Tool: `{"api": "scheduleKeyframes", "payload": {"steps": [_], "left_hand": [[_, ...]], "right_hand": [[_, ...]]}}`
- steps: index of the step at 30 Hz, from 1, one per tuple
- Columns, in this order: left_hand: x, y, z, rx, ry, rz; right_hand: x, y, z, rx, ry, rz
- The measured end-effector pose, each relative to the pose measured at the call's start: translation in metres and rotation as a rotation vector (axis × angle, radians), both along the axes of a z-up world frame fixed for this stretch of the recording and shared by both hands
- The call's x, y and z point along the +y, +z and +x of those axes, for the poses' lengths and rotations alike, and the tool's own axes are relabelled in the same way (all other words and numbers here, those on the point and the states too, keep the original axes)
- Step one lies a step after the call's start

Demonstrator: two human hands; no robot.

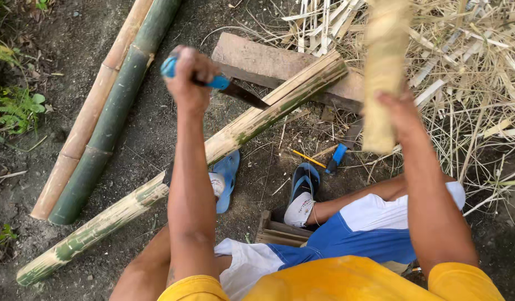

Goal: The person uses a machete and a wooden mallet to split a bamboo pole lengthwise. They repeatedly strike the machete's back with the mallet to drive the blade through the bamboo, rotating the pole to continue the split.

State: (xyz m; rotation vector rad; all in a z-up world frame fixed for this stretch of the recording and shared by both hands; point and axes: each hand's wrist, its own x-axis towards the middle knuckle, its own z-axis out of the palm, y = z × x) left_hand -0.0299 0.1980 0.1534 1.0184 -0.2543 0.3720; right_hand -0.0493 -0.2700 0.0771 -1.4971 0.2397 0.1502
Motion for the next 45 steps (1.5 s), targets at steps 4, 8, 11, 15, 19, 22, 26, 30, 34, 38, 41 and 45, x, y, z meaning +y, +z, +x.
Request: {"api": "scheduleKeyframes", "payload": {"steps": [4,8,11,15,19,22,26,30,34,38,41,45], "left_hand": [[0.042,-0.026,-0.032,-0.046,0.117,-0.259],[0.0,-0.008,-0.019,-0.069,0.087,-0.133],[-0.058,0.015,-0.023,0.15,0.186,0.627],[-0.092,0.033,-0.035,0.218,0.19,0.593],[-0.091,0.021,-0.041,0.166,0.21,0.53],[-0.036,0.014,-0.021,0.117,0.262,0.211],[0.046,-0.008,-0.01,0.073,0.258,-0.083],[0.082,-0.025,-0.026,0.104,0.262,-0.33],[0.072,-0.024,-0.025,0.037,0.341,-0.187],[0.011,0.004,-0.011,0.171,0.091,0.236],[0.017,0.023,-0.032,0.155,-0.081,0.292],[0.012,0.011,-0.028,0.201,0.365,0.275]], "right_hand": [[0.003,0.001,0.037,-0.008,-0.25,0.094],[0.148,-0.068,-0.029,0.123,0.315,-0.169],[0.218,-0.082,-0.075,0.243,0.627,-0.082],[0.214,-0.096,-0.09,0.032,0.627,-0.14],[0.193,-0.102,-0.09,0.083,0.565,0.008],[0.15,-0.083,-0.072,0.157,0.423,0.171],[0.058,-0.047,-0.024,0.086,0.097,0.074],[0.026,-0.008,0.023,-0.063,-0.237,0.227],[0.142,-0.061,-0.016,0.111,0.152,-0.107],[0.241,-0.086,-0.08,0.298,0.635,-0.114],[0.228,-0.086,-0.089,0.198,0.625,-0.155],[0.196,-0.076,-0.094,0.207,0.576,-0.112]]}}
